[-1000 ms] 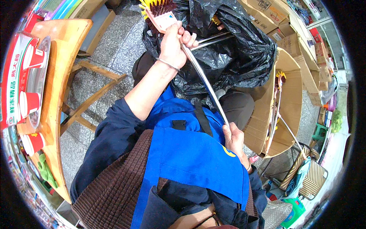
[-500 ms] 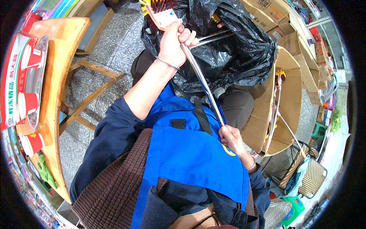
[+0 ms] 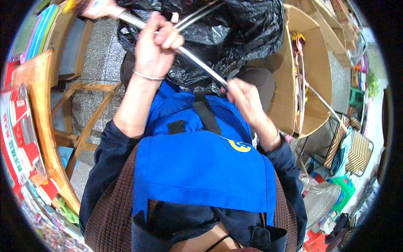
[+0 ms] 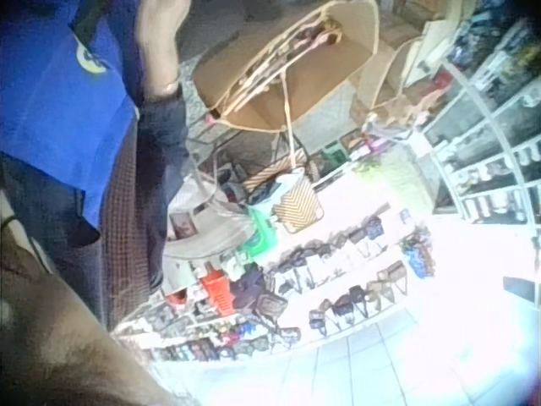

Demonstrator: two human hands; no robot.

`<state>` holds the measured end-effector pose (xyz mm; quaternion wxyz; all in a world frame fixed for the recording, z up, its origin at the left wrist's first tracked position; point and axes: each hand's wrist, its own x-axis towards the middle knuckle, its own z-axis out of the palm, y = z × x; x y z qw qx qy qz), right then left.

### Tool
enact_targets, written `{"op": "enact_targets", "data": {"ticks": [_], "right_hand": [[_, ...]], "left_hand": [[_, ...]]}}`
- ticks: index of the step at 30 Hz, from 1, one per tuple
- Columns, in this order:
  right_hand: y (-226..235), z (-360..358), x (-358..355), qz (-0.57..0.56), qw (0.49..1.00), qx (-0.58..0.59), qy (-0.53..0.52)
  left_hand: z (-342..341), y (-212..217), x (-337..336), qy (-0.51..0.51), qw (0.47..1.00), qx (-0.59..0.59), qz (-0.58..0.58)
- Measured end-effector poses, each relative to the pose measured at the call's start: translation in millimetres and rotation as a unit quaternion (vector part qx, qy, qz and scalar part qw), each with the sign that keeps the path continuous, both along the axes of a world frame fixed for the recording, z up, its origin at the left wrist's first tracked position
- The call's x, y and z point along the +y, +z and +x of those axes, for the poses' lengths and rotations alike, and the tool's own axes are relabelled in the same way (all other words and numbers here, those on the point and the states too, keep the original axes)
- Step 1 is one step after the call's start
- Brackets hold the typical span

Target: The person assembles long-handled brushes by inserting metal rods into brush heads and placing them into a black plastic bag. The person repeatedly picks up brush heads and rods, aligns them, and secures them together before depositing the assembled brooms into the bag.

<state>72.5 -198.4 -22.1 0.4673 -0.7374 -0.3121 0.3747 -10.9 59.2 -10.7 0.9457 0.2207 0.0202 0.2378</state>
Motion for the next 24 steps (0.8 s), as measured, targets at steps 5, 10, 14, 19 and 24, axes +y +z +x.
{"op": "enact_targets", "data": {"ticks": [5,10,14,19,24], "right_hand": [[-81,45,4,-0.174,0.94,-0.293,0.002],[-197,25,23,-0.347,0.841,-0.309,0.279],[-272,3,35,-0.422,0.816,-0.044,0.393],[-316,-1,42,-0.399,0.83,0.019,0.389],[-327,-29,27,-0.368,0.845,0.074,0.381]], "left_hand": [[-36,-15,29,0.074,0.993,0.076,0.059],[-72,-61,46,0.127,0.945,0.265,0.146],[-99,-92,50,0.13,0.922,0.333,0.148],[-119,-113,67,0.14,0.914,0.363,0.115],[-127,-115,75,0.139,0.889,0.412,0.144]]}}
